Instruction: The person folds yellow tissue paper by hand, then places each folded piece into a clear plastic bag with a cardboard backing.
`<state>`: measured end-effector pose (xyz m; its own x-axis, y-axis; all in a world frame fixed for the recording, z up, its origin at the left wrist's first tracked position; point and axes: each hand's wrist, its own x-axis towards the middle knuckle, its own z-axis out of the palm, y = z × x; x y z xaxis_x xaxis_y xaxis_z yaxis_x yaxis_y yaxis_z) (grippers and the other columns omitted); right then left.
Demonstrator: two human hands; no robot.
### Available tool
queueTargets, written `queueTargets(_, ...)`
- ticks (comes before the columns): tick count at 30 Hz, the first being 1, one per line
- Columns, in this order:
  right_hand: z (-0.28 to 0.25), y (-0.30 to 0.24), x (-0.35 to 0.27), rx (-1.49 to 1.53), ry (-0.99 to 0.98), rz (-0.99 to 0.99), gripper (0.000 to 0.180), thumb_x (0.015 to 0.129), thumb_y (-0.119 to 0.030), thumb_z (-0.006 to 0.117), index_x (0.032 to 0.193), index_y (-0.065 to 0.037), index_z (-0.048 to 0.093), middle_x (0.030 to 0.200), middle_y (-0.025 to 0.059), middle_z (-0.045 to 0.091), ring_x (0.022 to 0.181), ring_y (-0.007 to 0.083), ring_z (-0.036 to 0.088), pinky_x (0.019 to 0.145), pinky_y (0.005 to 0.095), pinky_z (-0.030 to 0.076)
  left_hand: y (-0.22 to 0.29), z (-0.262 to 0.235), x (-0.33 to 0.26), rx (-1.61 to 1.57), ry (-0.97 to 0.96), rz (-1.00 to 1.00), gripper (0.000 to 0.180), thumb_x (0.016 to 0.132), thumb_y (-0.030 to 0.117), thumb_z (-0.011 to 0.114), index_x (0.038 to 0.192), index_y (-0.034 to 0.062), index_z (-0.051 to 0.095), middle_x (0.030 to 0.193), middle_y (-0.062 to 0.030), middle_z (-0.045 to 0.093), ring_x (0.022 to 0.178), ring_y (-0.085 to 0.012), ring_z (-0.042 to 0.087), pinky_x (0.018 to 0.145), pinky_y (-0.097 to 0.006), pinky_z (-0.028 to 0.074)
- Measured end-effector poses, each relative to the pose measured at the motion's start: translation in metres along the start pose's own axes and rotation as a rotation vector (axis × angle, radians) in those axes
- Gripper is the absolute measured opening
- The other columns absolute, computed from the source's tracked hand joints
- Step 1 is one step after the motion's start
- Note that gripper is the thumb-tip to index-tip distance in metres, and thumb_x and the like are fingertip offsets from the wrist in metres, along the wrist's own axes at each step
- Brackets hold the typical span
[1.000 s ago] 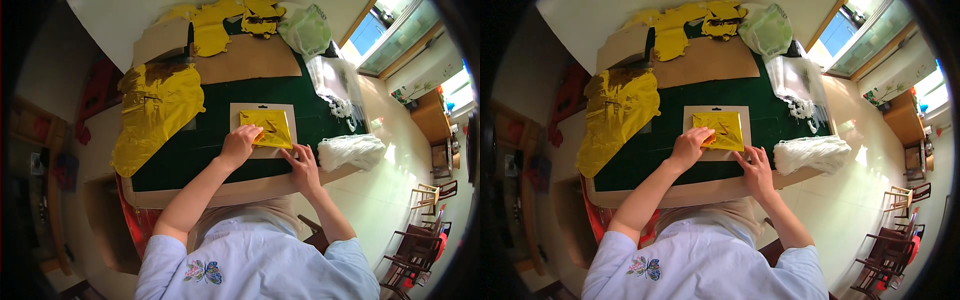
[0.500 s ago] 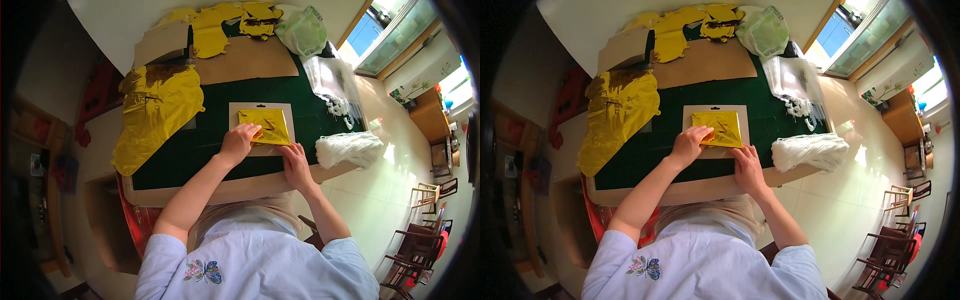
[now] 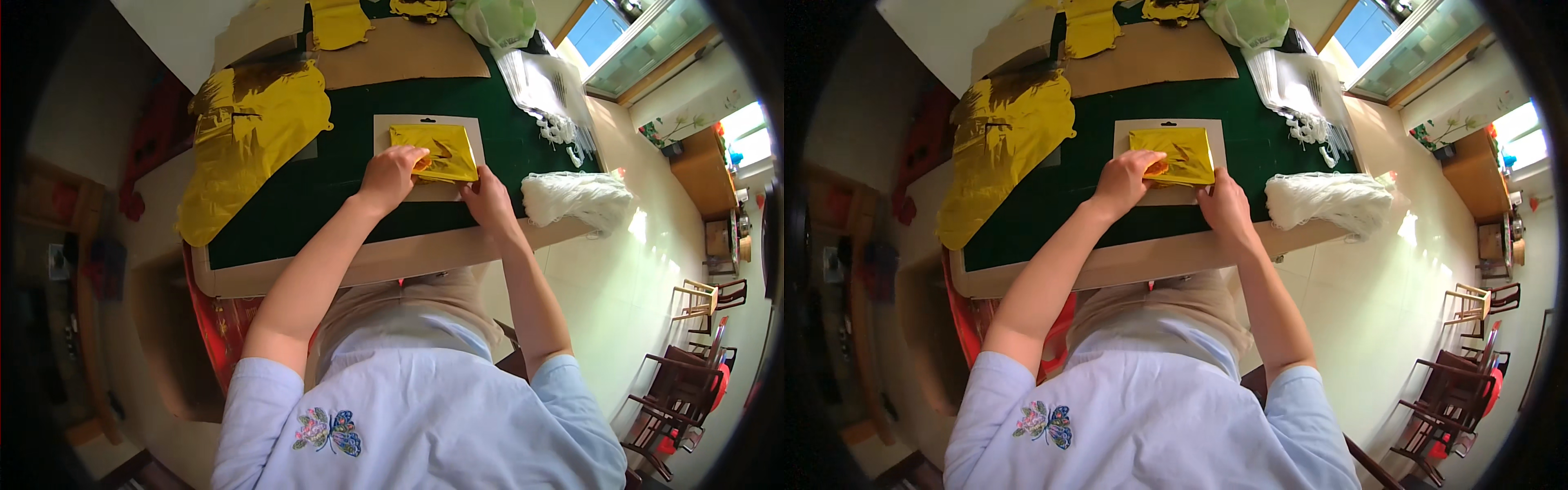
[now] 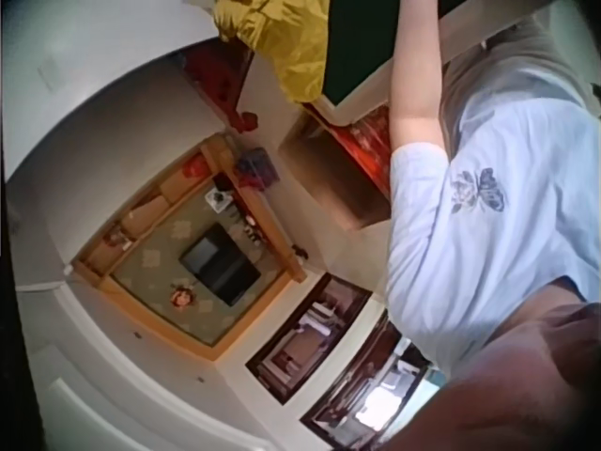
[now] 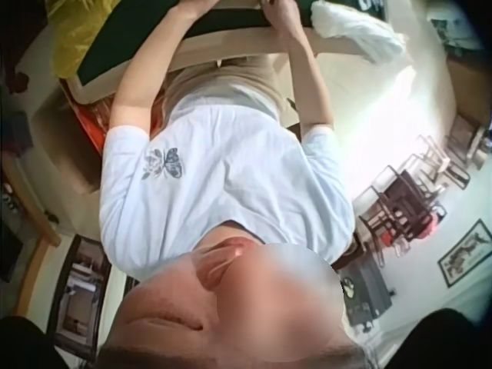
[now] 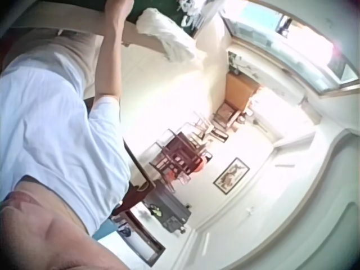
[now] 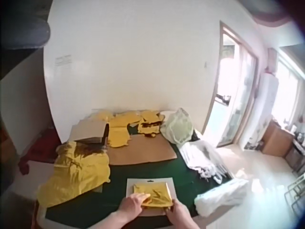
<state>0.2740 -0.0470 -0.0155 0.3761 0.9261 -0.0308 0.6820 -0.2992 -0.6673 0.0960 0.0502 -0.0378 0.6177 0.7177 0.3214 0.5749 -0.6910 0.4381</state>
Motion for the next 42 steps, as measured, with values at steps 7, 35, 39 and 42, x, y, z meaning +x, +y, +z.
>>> queueTargets(7, -0.001, 0.018, 0.015, 0.205, -0.228, 0.027, 0.028, 0.080, -0.015, 0.066, 0.106, -0.002, 0.065, 0.095, 0.0162, 0.067, 0.086, 0.0303, 0.065, 0.077, 0.0372, 0.051, 0.003, -0.003, 0.000, -0.018, -0.008, 0.023, 0.029, 0.084, 0.003, 0.068, 0.113, 0.0079, 0.067, 0.109, -0.0118, 0.069, 0.099, -0.0255, 0.066, 0.085, -0.036, 0.056)
queueTargets(35, 0.011, 0.019, -0.005, -0.222, 0.301, -0.197, 0.019, 0.081, -0.019, 0.070, 0.094, -0.006, 0.065, 0.083, 0.0073, 0.059, 0.083, 0.0268, 0.057, 0.074, 0.0388, 0.047, 0.007, 0.001, 0.003, 0.007, 0.020, -0.028, 0.026, 0.080, 0.009, 0.073, 0.106, 0.0089, 0.069, 0.103, -0.0101, 0.069, 0.094, -0.0250, 0.067, 0.081, -0.035, 0.056)
queueTargets(39, 0.011, 0.015, 0.003, -0.180, 0.178, -0.075, 0.019, 0.081, -0.024, 0.070, 0.088, -0.007, 0.067, 0.084, 0.0072, 0.062, 0.084, 0.0266, 0.059, 0.071, 0.0390, 0.047, 0.002, 0.003, 0.002, -0.033, 0.049, -0.055, 0.023, 0.080, 0.011, 0.074, 0.103, 0.0093, 0.070, 0.100, -0.0101, 0.070, 0.092, -0.0253, 0.067, 0.080, -0.035, 0.056)
queueTargets(42, 0.009, 0.009, -0.002, -0.007, 0.136, -0.008, 0.015, 0.081, -0.021, 0.069, 0.086, -0.006, 0.069, 0.085, 0.0093, 0.065, 0.086, 0.0274, 0.061, 0.071, 0.0393, 0.048, 0.005, 0.002, 0.001, -0.035, 0.047, -0.056, 0.023, 0.080, 0.011, 0.074, 0.102, 0.0094, 0.070, 0.099, -0.0102, 0.070, 0.091, -0.0252, 0.067, 0.080, -0.035, 0.056)
